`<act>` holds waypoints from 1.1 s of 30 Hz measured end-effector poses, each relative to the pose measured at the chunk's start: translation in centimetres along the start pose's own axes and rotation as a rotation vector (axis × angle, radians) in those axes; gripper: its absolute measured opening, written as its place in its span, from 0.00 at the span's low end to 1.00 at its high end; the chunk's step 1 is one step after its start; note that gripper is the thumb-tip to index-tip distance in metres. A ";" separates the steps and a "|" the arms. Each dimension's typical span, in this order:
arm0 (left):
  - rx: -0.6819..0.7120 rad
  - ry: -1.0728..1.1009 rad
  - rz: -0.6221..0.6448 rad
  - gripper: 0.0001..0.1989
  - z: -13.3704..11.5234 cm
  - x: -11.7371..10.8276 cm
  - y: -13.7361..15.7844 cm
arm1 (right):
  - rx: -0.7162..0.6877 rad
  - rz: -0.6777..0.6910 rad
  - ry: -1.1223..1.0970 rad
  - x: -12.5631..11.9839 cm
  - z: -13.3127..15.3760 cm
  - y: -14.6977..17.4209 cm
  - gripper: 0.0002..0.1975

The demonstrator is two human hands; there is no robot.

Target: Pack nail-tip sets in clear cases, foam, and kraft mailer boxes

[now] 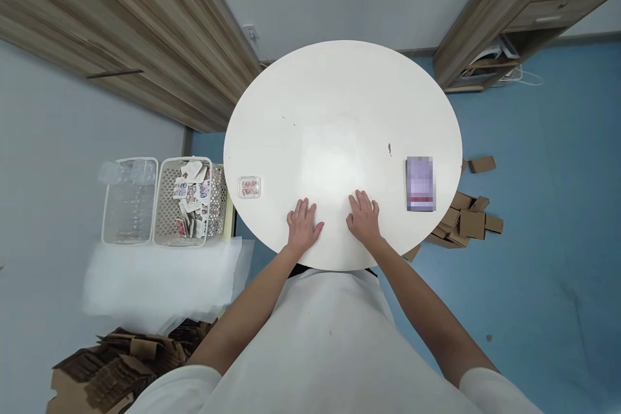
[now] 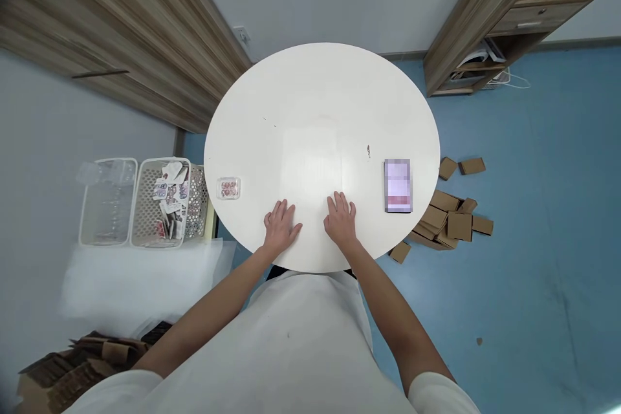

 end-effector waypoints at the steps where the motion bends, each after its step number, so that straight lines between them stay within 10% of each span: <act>1: 0.002 0.015 0.000 0.26 0.0 0.0 0.1 | 0.011 -0.006 0.007 -0.1 0.1 0.1 0.26; 7: -0.009 0.140 -0.046 0.27 3.1 -1.2 0.7 | 0.042 -0.075 -0.011 -0.9 3.5 -0.3 0.29; 18: -0.476 0.642 -0.157 0.31 19.7 -6.0 -4.0 | 0.121 0.133 -0.822 5.3 17.0 -9.5 0.34; 25: -0.478 0.868 -0.005 0.29 20.4 -5.7 -5.9 | 0.243 0.130 -1.182 7.0 20.9 -12.6 0.38; 33: -0.422 0.977 0.014 0.24 18.2 -4.8 -4.3 | 0.223 0.017 -1.099 7.1 19.7 -10.2 0.36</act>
Point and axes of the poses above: each hand's wrist, its own y-axis away from the middle knuckle, its own x-axis out of the palm, z = x × y, the point moved 6 cm from there along -y, towards the middle knuckle, and after that the axes turned 14 degrees about -x, right-handed, at the moved point
